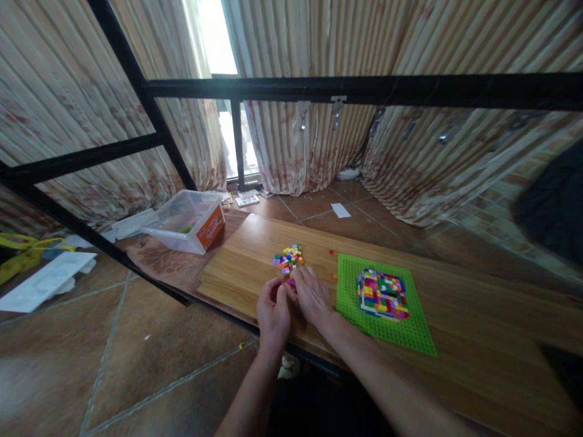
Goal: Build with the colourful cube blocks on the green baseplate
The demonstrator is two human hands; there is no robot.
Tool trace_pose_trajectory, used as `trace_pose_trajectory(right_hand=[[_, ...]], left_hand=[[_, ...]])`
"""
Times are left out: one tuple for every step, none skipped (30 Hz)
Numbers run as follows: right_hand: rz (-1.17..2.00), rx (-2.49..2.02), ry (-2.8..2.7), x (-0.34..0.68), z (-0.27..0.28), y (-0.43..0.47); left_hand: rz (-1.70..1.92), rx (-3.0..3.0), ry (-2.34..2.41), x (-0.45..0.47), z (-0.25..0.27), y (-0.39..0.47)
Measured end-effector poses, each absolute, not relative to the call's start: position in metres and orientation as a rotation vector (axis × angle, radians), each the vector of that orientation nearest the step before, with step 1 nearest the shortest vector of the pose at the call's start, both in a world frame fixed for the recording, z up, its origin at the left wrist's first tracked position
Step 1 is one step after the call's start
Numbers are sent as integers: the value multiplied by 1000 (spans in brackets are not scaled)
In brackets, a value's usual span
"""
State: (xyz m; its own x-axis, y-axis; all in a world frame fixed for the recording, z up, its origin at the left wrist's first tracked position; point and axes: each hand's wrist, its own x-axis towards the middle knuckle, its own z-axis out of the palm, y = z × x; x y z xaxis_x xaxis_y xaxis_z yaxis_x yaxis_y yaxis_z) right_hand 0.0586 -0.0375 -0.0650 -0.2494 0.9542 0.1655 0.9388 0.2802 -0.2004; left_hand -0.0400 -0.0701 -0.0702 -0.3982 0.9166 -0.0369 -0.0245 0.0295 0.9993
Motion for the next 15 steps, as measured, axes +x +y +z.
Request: trace_pose_trajectory(right_hand=[[91,-1735,-2299,59,-65,-37],[91,-1726,-2305,59,-65,-38],[89,-1719,-2312,59,-66,-38],[87,-1711,-2320,59,-66,-38],[85,-1708,-2325,59,-66,-38],[82,-1707,-2327,59,-65,-38],[77,-1709,-2325,59,-65,-38],[70,-1717,-2319,58,-65,-39],[62,-1727,-2312,58,-66,-39],[55,-1739,-2305,58,-66,-39],[56,-1754,-2298,58,-66,-39],[65,-1768,-2292,58,-66,-39],[80,-1780,-2286,58,-66,-39],[98,-1788,-2282,58,-66,-39],[114,-1795,-2277,58,-66,-39]], left_hand=[[1480,952,1513,-40,-70,-69],[1475,959,1520,-39,-71,-69],[1471,969,1526,-39,-71,-68],[1465,983,1533,-39,-72,-67],[1456,1002,1542,-39,-73,-66],[1444,1028,1550,-40,-74,-66],[1428,1060,1556,-40,-74,-65],[1409,1094,1559,-41,-73,-65],[1390,1127,1557,-41,-72,-65],[1372,1159,1547,-41,-71,-64],[1358,1184,1533,-41,-70,-64],[1345,1203,1514,-41,-69,-63],[1335,1214,1491,-39,-69,-62],[1330,1213,1468,-37,-69,-61],[1324,1205,1440,-35,-70,-59]])
